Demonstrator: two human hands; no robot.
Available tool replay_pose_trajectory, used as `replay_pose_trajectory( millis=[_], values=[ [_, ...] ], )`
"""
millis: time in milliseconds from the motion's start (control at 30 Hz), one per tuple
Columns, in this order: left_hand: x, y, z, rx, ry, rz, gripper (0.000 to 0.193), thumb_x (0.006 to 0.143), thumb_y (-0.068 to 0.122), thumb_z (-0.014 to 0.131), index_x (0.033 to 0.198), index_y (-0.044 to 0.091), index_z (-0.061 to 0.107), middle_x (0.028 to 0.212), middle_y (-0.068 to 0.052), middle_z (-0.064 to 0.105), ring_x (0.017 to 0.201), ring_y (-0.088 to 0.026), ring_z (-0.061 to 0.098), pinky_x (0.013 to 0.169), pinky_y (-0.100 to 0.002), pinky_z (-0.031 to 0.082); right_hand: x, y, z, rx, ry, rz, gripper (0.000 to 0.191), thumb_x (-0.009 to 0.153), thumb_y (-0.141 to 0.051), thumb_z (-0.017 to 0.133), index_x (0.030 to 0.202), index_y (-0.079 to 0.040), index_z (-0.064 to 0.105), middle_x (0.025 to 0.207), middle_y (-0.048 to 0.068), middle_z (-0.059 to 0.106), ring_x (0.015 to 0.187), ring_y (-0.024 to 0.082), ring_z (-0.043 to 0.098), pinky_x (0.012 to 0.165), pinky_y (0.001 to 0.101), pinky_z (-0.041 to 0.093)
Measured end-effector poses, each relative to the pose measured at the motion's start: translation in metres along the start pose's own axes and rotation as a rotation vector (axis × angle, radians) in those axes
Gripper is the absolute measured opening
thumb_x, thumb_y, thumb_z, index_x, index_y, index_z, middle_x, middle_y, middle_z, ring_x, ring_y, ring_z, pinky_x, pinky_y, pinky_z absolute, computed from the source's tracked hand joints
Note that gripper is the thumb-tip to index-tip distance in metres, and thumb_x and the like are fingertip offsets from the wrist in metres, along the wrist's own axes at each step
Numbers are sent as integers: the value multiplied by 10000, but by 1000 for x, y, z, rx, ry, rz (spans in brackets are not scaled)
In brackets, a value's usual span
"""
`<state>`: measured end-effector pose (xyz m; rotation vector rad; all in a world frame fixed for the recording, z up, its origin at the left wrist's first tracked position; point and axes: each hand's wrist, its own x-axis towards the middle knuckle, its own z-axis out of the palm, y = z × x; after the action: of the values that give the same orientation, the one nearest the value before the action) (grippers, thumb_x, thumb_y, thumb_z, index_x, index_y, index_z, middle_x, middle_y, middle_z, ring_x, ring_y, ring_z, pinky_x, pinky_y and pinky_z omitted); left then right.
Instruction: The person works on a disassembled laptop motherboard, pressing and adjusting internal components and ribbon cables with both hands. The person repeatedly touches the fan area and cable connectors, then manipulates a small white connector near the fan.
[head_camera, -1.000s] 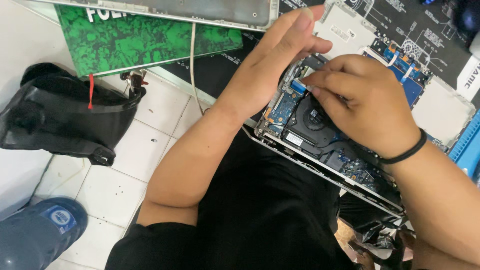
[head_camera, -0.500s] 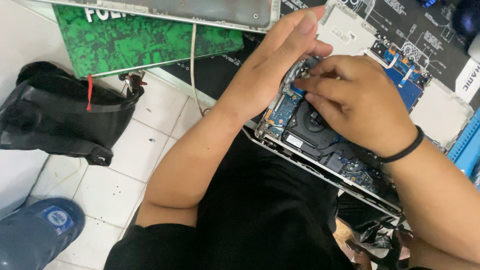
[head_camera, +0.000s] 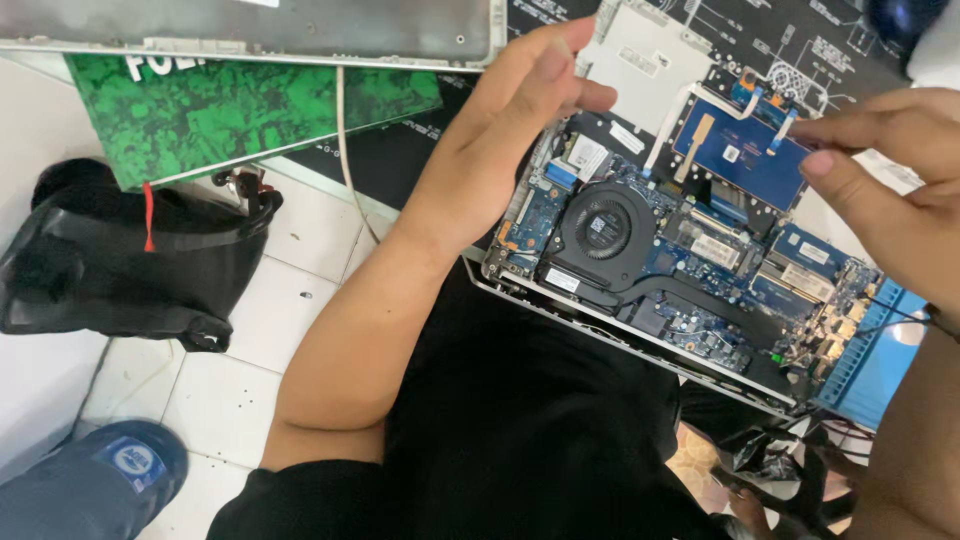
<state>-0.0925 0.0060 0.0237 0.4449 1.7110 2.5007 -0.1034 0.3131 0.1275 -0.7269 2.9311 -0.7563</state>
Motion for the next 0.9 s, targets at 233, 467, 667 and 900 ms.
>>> replay_pose_trajectory(
  millis=[233, 467, 667, 900],
  values=[
    [-2, 7, 3, 57, 15, -11, 736, 1136, 603, 409, 1531, -18, 431, 1307, -194, 696, 1345, -259, 608, 1321, -453, 371, 2, -7, 2, -157, -29, -136, 170, 938, -88, 758, 1076, 12, 759, 1028, 182, 726, 894, 286, 719, 762, 369, 569],
    [-3, 12, 8, 97, 39, -31, 722, 1132, 588, 416, 1541, -5, 468, 1300, -193, 701, 1393, -278, 623, 1295, -460, 411, 22, -24, 34, -62, -44, -274, 104, 945, -137, 775, 1030, -79, 764, 992, 102, 727, 888, 301, 698, 756, 389, 553],
    [-5, 10, 7, 76, 45, -27, 648, 1150, 546, 437, 1497, 1, 467, 1295, -198, 710, 1327, -258, 637, 1272, -440, 433, 36, -36, 54, -4, -22, -325, 124, 916, -96, 789, 1032, -73, 753, 981, 98, 698, 861, 316, 684, 741, 404, 547],
    [-7, -1, 5, 7, 117, 12, 607, 1173, 497, 471, 1527, 5, 436, 1270, -191, 708, 1264, -225, 655, 1184, -377, 482, 59, -51, 71, 91, -82, -443, 142, 935, -90, 789, 1072, -128, 792, 985, 73, 693, 833, 271, 682, 722, 380, 545]
  ],
)
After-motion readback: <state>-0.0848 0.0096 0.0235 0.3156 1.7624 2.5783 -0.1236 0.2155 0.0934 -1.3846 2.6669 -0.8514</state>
